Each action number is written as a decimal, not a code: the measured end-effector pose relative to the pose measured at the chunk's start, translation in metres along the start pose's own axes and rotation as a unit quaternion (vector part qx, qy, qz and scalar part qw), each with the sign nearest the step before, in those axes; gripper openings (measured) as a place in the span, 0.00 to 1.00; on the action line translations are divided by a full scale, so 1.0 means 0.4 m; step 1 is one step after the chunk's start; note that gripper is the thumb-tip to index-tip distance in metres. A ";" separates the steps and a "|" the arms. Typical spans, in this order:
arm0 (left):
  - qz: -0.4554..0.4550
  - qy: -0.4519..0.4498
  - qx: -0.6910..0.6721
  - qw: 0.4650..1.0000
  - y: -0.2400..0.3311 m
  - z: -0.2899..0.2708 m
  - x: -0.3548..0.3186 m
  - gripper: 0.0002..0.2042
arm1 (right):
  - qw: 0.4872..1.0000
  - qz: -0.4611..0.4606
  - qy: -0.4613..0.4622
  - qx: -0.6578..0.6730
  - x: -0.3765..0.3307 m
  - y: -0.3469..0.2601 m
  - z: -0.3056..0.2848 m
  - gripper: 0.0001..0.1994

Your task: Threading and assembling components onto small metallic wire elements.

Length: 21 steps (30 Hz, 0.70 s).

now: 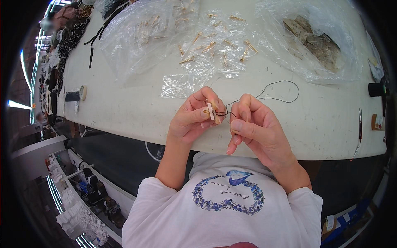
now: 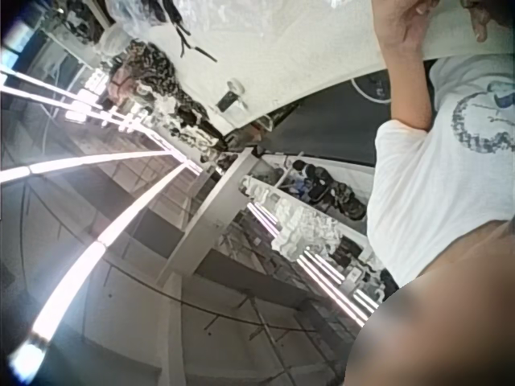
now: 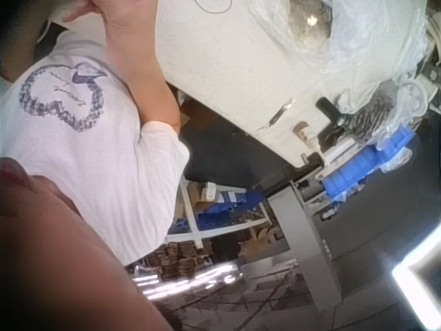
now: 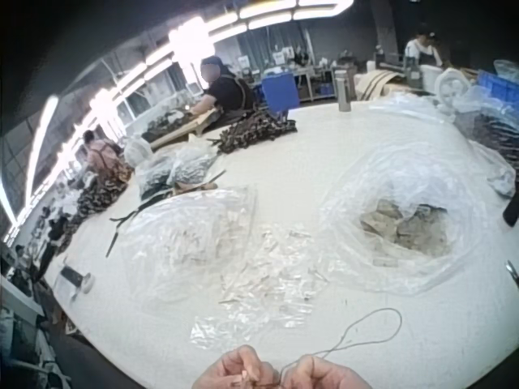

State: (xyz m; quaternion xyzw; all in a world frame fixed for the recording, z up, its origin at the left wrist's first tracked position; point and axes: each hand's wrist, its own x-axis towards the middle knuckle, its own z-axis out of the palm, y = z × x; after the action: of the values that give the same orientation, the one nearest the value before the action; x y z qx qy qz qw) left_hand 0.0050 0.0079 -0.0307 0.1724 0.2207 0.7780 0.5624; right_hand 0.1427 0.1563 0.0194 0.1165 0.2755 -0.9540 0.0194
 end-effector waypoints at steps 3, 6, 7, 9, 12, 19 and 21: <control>-0.002 0.000 -0.009 1.000 -0.001 0.000 0.000 0.07 | 1.000 0.000 0.001 0.005 0.001 0.001 -0.001 0.09; -0.005 -0.001 -0.017 1.000 -0.001 -0.003 -0.001 0.07 | 1.000 0.003 0.007 0.002 0.001 0.001 -0.001 0.09; -0.004 -0.002 -0.015 1.000 -0.001 -0.004 -0.001 0.07 | 1.000 0.004 0.007 0.003 0.001 0.002 -0.002 0.09; -0.005 -0.003 -0.014 1.000 -0.001 -0.004 -0.001 0.07 | 1.000 0.004 0.003 0.000 0.002 0.003 -0.002 0.09; -0.003 0.002 0.002 1.000 -0.001 -0.002 -0.001 0.07 | 1.000 0.003 0.004 -0.004 0.004 0.003 -0.003 0.09; -0.001 -0.002 0.027 1.000 -0.003 -0.006 -0.001 0.07 | 1.000 0.005 0.005 -0.009 0.005 0.004 -0.005 0.09; 0.002 -0.003 0.032 0.999 -0.002 0.000 0.000 0.06 | 1.000 0.000 0.012 -0.007 0.006 0.008 -0.008 0.08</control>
State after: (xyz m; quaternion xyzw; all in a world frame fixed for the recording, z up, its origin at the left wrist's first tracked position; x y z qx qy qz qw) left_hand 0.0056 0.0083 -0.0310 0.1927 0.2432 0.7711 0.5560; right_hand 0.1413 0.1553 0.0146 0.1282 0.2825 -0.9505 0.0171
